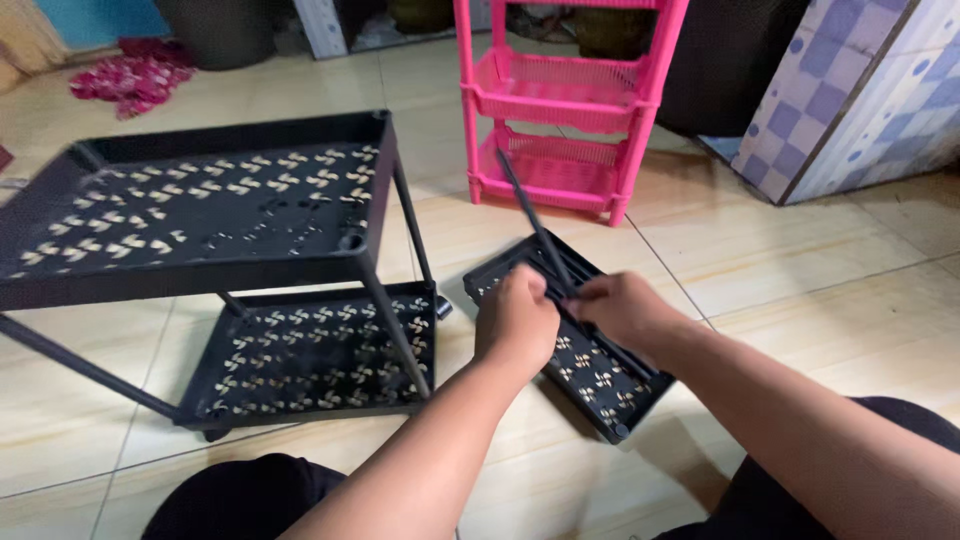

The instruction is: The person assembles a black plastic rolling rack by inserting vertical poles into perforated trays and securing them with small fasteners. They attach wheels to the base tray, stack additional trays, and connect the frame with poles and clips.

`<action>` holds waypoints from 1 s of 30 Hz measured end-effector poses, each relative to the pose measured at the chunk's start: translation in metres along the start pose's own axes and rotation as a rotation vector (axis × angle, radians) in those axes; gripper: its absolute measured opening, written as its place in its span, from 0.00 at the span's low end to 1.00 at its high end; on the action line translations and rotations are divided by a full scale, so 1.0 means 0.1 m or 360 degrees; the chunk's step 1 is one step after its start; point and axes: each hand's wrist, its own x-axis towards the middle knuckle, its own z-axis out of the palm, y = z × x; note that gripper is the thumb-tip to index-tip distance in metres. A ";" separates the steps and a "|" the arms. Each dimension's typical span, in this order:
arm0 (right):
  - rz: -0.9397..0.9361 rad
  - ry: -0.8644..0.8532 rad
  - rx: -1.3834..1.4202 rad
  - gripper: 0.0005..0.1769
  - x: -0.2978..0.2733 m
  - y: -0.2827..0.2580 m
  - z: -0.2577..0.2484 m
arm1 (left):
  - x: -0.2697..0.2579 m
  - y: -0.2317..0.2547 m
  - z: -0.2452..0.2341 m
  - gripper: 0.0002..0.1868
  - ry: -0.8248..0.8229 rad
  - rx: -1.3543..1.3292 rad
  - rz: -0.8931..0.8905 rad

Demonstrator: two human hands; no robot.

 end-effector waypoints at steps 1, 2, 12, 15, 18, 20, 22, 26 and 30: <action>-0.0007 0.0003 0.0101 0.12 -0.01 -0.16 -0.04 | -0.03 0.11 -0.14 0.07 0.0129 -0.0079 0.0098; -0.0015 0.0004 0.0203 0.12 -0.03 -0.34 -0.08 | -0.06 0.22 -0.29 0.07 0.0277 -0.0128 0.0260; -0.0595 -0.0146 0.0562 0.15 -0.61 -1.95 0.04 | -0.48 0.79 -1.76 0.11 0.1088 -0.0296 0.0995; -0.0680 -0.0157 0.0497 0.14 -0.80 -2.24 0.15 | -0.60 0.71 -2.07 0.14 0.1180 -0.0305 0.0932; -0.0731 -0.0194 0.0410 0.14 -0.93 -2.41 0.25 | -0.72 0.58 -2.30 0.13 0.1128 -0.0099 0.0633; -0.0814 -0.0201 0.0312 0.15 -0.98 -2.48 0.33 | -0.79 0.48 -2.41 0.13 0.0947 0.0132 0.0420; -0.0939 -0.0195 0.0211 0.14 -1.01 -2.49 0.39 | -0.84 0.38 -2.47 0.15 0.0656 0.0392 0.0232; -0.0965 -0.0201 0.0134 0.14 -1.02 -2.49 0.47 | -0.86 0.24 -2.39 0.08 0.0667 0.0368 0.0374; -0.0869 -0.0081 -0.0034 0.13 -1.04 -2.56 0.56 | -0.76 0.16 -2.34 0.07 0.0746 0.0347 0.0376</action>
